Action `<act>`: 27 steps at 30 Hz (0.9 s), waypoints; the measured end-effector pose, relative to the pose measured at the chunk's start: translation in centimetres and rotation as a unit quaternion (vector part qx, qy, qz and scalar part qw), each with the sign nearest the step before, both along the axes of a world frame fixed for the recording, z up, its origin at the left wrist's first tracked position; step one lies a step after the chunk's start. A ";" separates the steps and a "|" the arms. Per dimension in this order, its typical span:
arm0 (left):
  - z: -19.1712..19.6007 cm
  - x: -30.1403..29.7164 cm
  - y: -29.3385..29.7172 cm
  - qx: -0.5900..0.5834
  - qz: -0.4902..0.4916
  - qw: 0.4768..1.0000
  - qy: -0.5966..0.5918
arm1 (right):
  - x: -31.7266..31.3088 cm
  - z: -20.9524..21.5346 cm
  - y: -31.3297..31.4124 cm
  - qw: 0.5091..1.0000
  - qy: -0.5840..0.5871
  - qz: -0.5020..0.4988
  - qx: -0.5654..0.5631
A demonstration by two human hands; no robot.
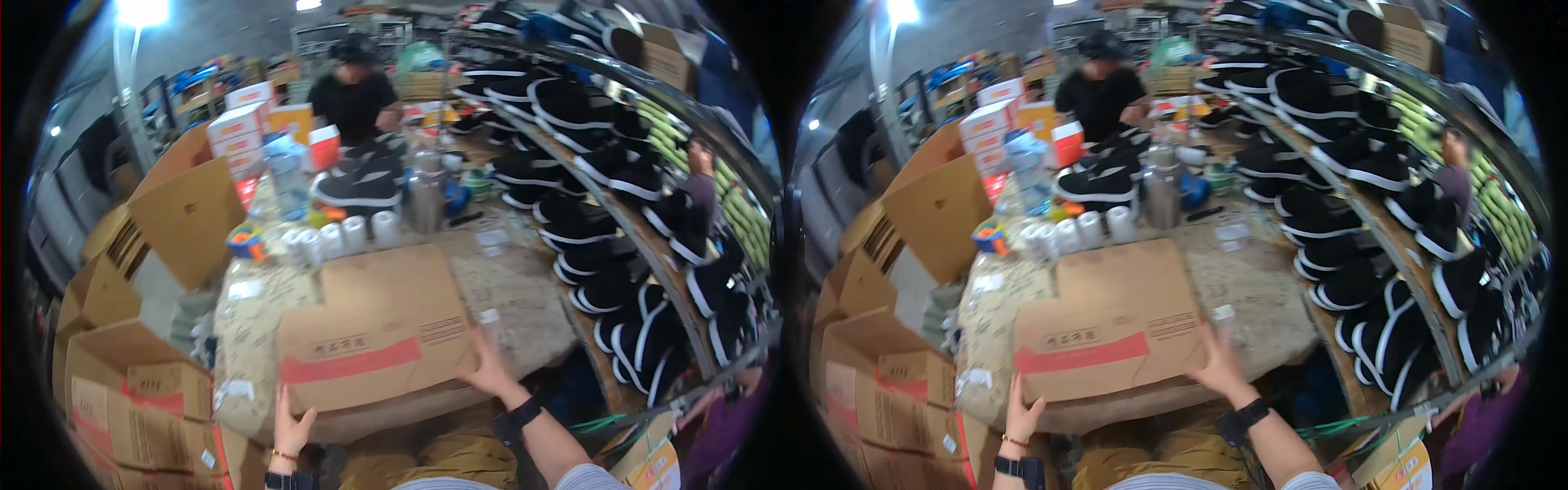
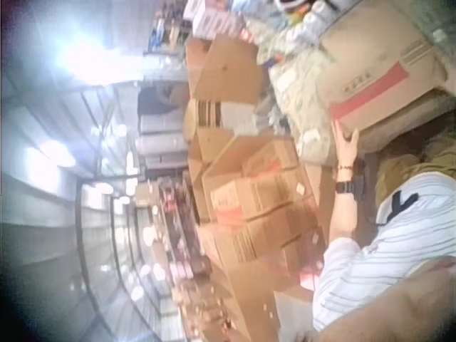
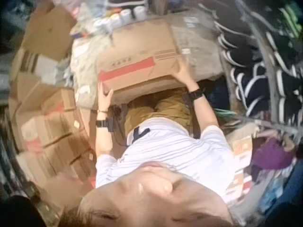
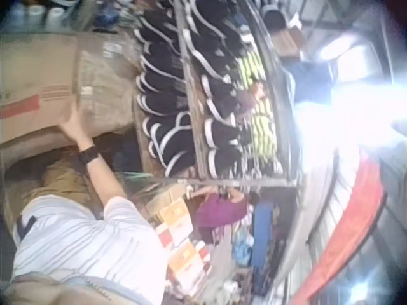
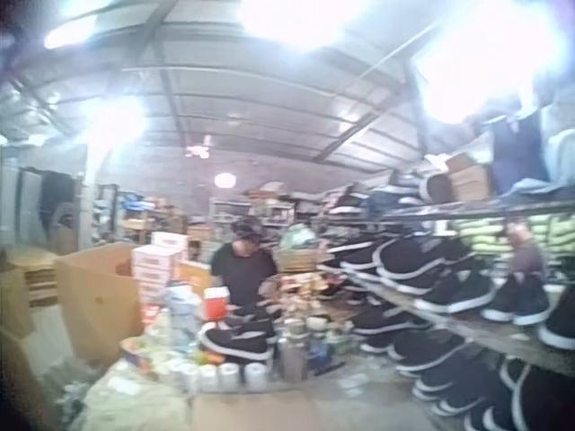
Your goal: Assembling shoe boxes and packing finished black slip-on shoes into them at a warehouse station.
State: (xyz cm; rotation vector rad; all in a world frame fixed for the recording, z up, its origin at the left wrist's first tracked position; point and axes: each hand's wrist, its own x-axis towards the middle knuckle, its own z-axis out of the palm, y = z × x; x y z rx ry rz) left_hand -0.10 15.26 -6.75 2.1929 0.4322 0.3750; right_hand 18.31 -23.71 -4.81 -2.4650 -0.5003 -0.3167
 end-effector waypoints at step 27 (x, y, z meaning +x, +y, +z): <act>13.0 13.5 4.1 -0.384 -0.123 0.908 -0.111 | 4.7 15.7 10.9 0.949 -0.185 0.253 0.047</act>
